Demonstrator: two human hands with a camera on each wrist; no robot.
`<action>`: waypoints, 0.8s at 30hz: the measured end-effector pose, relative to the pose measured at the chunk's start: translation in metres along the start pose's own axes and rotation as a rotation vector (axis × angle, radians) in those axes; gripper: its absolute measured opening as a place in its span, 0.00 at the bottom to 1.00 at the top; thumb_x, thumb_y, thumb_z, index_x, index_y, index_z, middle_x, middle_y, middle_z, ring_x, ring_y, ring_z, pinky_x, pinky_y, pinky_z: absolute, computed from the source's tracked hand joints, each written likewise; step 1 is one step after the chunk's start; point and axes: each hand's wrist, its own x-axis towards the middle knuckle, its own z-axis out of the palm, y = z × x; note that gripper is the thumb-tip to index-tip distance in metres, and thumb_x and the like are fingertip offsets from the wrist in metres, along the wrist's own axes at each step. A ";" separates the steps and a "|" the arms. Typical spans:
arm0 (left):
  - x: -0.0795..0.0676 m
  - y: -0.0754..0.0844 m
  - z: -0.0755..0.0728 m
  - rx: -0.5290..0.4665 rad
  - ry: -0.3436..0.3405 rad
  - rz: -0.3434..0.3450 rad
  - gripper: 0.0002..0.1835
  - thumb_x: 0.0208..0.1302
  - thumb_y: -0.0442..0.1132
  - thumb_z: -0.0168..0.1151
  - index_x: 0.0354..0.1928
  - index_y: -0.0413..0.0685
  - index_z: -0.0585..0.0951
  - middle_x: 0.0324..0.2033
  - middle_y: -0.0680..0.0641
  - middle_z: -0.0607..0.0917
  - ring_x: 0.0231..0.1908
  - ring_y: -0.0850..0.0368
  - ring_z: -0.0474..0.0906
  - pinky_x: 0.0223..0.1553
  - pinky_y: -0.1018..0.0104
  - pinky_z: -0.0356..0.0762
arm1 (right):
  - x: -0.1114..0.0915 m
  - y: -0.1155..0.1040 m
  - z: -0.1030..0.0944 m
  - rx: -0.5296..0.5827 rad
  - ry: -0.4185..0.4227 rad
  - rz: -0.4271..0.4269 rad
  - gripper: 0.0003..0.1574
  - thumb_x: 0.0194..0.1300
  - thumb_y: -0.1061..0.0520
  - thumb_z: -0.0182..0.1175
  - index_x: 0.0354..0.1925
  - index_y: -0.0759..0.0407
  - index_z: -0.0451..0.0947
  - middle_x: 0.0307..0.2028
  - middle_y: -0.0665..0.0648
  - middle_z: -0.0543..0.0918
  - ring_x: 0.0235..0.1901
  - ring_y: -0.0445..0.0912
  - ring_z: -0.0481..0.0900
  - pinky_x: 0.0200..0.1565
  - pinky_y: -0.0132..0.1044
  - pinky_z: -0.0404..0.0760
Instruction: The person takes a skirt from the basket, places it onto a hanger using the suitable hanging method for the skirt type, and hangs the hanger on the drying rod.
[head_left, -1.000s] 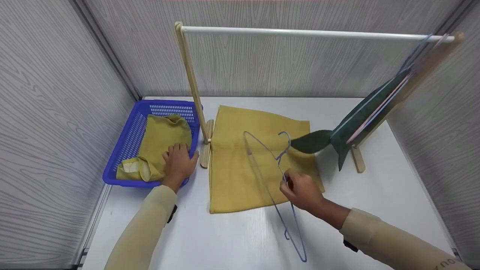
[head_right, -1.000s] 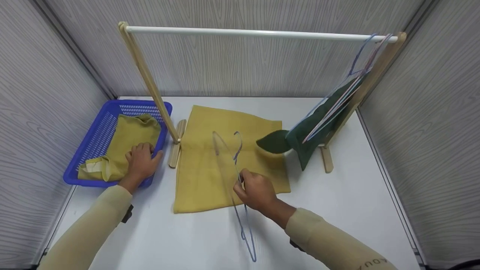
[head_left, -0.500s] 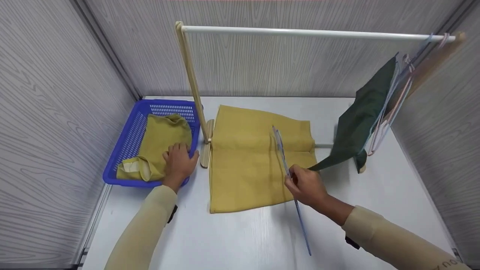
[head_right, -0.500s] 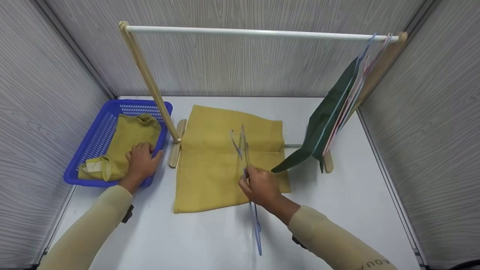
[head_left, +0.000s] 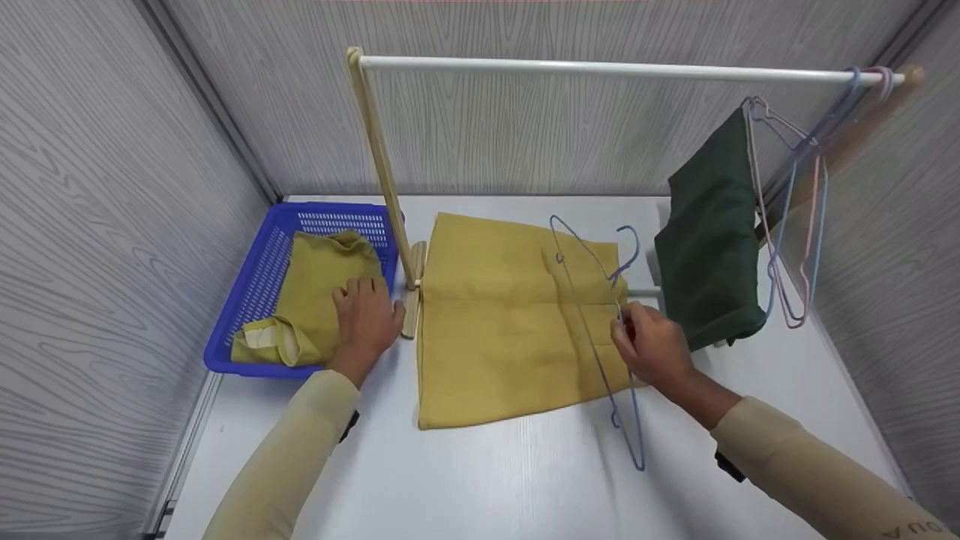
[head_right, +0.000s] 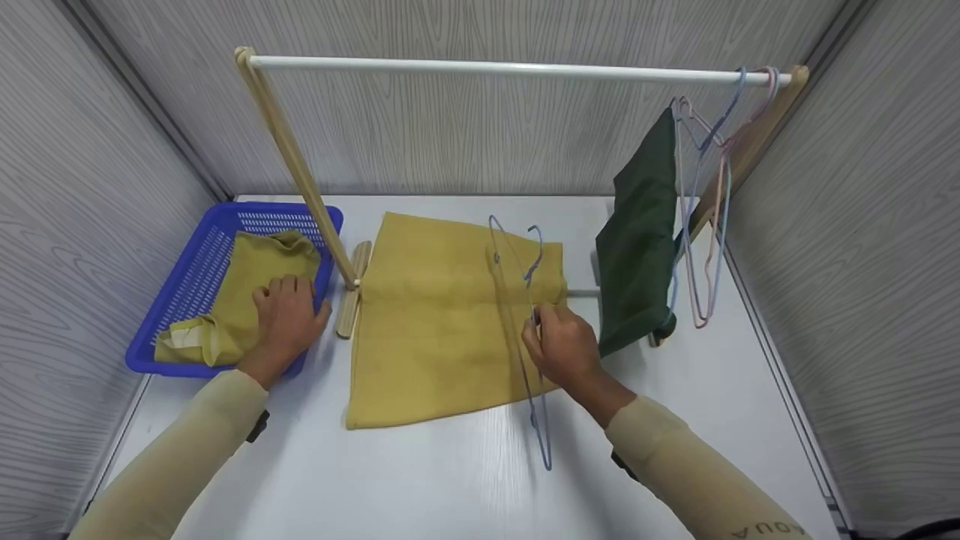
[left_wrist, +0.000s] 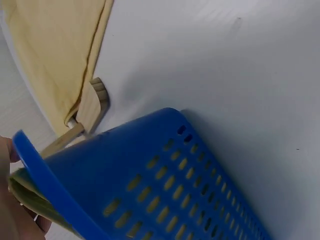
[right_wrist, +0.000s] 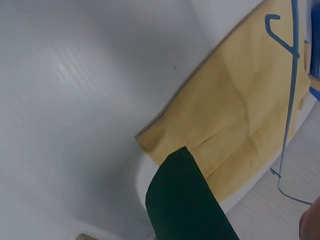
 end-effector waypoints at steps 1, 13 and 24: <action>0.000 0.005 0.000 0.002 0.012 0.016 0.22 0.67 0.48 0.58 0.47 0.33 0.77 0.43 0.33 0.80 0.45 0.37 0.74 0.45 0.43 0.66 | 0.001 0.004 -0.001 -0.014 -0.001 -0.002 0.06 0.66 0.59 0.59 0.34 0.63 0.75 0.21 0.57 0.74 0.21 0.47 0.74 0.25 0.39 0.77; -0.040 0.104 0.045 -0.201 0.207 0.332 0.10 0.61 0.45 0.65 0.29 0.47 0.78 0.28 0.48 0.82 0.34 0.48 0.78 0.43 0.50 0.71 | 0.005 0.060 -0.010 -0.205 0.038 -0.083 0.11 0.66 0.56 0.58 0.32 0.64 0.75 0.21 0.60 0.75 0.23 0.53 0.71 0.27 0.44 0.72; -0.094 0.215 0.110 -0.143 0.016 0.705 0.15 0.68 0.56 0.56 0.33 0.52 0.78 0.29 0.54 0.78 0.31 0.58 0.75 0.35 0.64 0.72 | 0.005 0.097 0.006 -0.313 0.061 -0.102 0.11 0.64 0.58 0.58 0.29 0.65 0.73 0.19 0.62 0.74 0.21 0.57 0.71 0.26 0.50 0.68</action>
